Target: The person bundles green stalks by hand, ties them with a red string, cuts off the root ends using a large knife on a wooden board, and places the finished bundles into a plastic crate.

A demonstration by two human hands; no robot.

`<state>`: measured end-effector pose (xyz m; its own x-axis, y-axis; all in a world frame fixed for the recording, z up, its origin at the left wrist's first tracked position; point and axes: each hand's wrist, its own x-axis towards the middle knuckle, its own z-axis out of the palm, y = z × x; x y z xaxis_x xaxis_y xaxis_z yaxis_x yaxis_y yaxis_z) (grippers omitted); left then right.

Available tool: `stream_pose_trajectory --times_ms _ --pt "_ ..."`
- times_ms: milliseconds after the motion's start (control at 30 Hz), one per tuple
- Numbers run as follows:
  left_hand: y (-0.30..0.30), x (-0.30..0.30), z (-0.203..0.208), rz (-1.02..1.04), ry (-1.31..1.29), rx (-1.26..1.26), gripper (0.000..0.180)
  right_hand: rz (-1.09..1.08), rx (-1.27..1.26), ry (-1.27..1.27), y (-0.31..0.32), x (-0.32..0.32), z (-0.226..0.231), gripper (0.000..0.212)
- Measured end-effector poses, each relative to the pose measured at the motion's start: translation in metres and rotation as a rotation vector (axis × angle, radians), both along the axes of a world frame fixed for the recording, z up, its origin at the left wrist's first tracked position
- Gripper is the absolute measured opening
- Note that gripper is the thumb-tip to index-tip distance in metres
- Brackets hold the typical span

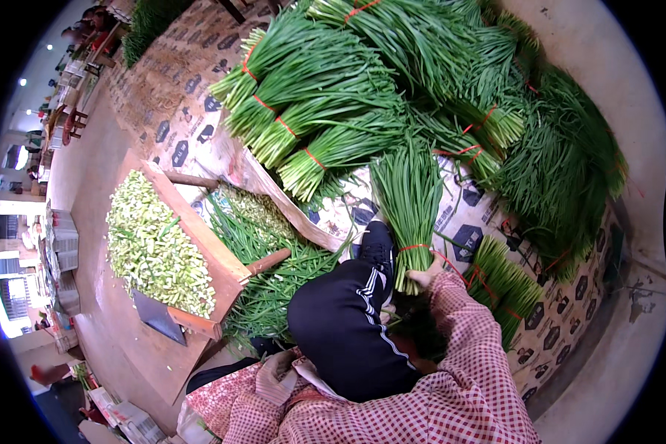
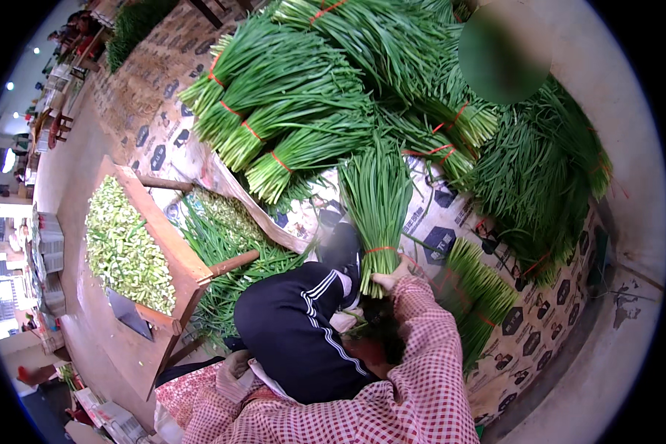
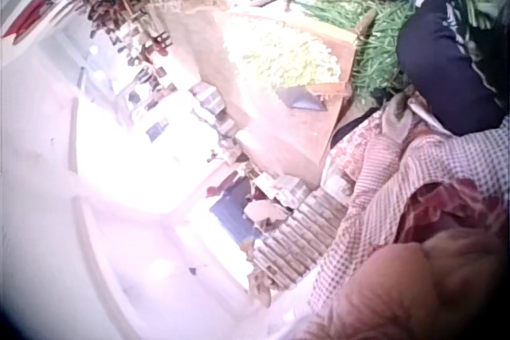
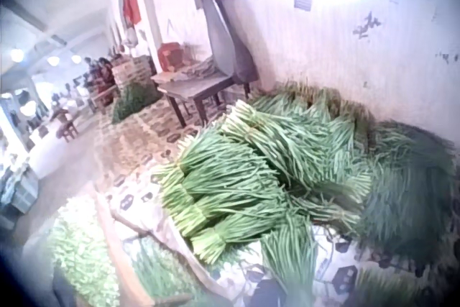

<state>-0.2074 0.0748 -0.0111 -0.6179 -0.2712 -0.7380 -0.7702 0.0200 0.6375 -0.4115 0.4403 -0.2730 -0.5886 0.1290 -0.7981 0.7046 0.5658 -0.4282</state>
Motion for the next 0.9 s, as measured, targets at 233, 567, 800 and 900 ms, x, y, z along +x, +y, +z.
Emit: stream_pose_trajectory --times_ms 233,567,800,900 --pt "-0.003 0.032 0.008 -0.032 0.201 -0.154 0.041 -0.641 -1.401 -0.186 0.024 0.037 0.119 0.057" --pt "-0.003 0.068 0.06 0.032 0.613 -0.352 0.028 -0.643 -1.082 -0.2 0.005 0.005 0.225 0.032" --pt "0.029 0.099 0.188 -0.101 1.087 -1.009 0.03 0.502 -0.915 0.447 -0.094 0.013 0.465 0.073" --pt "0.06 0.092 0.233 -0.333 1.389 -1.045 0.034 1.033 -0.665 0.707 -0.146 0.044 0.529 0.084"
